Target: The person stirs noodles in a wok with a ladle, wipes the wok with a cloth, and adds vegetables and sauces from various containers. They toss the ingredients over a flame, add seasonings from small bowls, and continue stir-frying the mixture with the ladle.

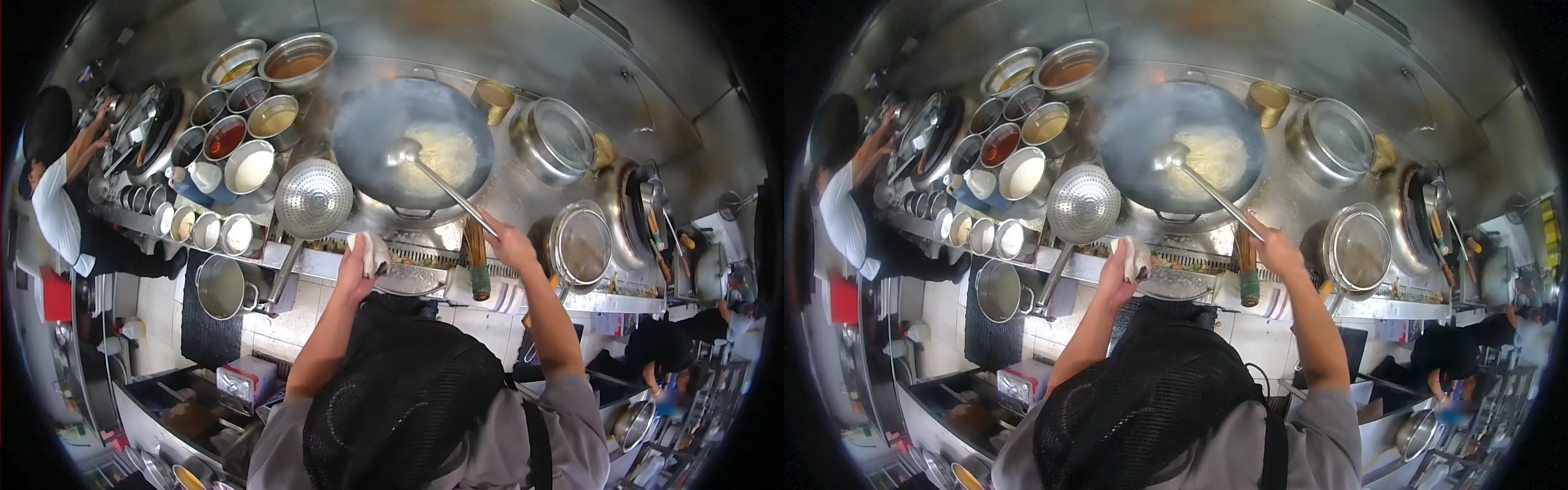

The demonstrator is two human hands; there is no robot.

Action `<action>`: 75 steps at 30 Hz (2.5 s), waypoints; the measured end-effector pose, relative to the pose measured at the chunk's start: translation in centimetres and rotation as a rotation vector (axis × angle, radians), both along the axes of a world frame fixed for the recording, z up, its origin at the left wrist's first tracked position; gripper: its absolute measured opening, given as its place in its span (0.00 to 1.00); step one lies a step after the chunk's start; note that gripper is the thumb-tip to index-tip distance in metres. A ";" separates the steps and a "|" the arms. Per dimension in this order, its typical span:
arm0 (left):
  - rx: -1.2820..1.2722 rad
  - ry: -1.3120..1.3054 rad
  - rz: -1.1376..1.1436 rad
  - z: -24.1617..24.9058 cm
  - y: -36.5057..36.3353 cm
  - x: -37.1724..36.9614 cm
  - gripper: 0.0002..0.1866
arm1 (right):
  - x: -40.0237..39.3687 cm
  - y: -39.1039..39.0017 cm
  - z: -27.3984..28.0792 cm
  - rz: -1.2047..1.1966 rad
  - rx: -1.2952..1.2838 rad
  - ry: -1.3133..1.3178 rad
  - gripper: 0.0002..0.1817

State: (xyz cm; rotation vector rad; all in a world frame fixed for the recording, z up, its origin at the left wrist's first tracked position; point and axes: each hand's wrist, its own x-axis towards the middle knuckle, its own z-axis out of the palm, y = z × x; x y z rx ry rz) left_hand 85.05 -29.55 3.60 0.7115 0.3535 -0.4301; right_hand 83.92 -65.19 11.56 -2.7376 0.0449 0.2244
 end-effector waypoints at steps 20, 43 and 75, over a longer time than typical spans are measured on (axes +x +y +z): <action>-0.029 -0.054 0.062 -5.3 -8.7 8.5 0.17 | -8.4 4.5 7.9 -0.386 0.173 -0.413 0.27; -0.351 0.122 -0.173 -4.5 2.1 0.7 0.13 | 9.9 9.4 27.1 0.063 -0.366 -0.184 0.22; -0.207 -0.001 -0.190 -3.2 -0.6 0.8 0.14 | 1.2 11.8 19.7 0.037 -0.099 -0.457 0.28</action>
